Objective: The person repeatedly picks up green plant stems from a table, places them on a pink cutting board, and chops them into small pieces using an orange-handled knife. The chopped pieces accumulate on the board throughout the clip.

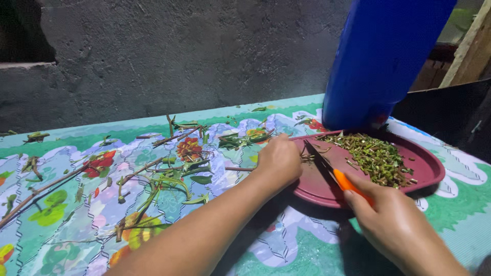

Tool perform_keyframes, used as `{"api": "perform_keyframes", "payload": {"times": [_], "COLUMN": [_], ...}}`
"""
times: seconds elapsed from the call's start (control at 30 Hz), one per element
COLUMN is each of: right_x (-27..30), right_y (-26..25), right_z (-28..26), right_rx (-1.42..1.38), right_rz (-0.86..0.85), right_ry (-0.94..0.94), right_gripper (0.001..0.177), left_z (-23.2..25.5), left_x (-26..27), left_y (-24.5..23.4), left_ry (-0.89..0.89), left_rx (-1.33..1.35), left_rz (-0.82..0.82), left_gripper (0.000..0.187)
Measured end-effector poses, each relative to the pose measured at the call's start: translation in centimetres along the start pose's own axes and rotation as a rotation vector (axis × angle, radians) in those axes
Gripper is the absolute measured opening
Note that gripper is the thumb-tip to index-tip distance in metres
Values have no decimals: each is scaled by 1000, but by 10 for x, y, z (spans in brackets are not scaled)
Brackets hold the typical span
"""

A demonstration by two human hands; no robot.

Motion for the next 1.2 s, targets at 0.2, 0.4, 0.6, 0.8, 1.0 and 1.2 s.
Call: {"api": "perform_keyframes", "payload": {"times": [0.2, 0.4, 0.6, 0.8, 1.0, 1.2], "right_x": [-1, 16, 20, 4, -2, 6], "right_y": [3, 6, 10, 16, 17, 8], "right_z": [1, 13, 5, -28, 5, 72], "right_rx": [-271, -165, -113, 49, -160, -670], "right_rz": [-107, -20, -105, 10, -89, -119], "right_ry": [134, 194, 188, -37, 60, 338], "right_gripper": [52, 54, 52, 41, 46, 46], "left_z": [-7, -4, -7, -7, -4, -4], "left_x": [-6, -7, -2, 12, 15, 12], "left_y": [-6, -10, -2, 5, 11, 18], "left_ry": [-258, -330, -235, -18, -12, -113], "left_rx": [270, 274, 288, 165, 166, 171], "left_rz": [-96, -115, -51, 81, 141, 148], "left_gripper": [21, 19, 21, 15, 17, 15]}}
Point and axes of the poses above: each hand's wrist, its own x-axis away from the middle knuckle, its own y-axis out of the palm, z = x × y, the point moved 1 cm from there along -x, towards the middle knuckle, and after that the axes turned 4 degrees about -z, right-handed, at the moved point
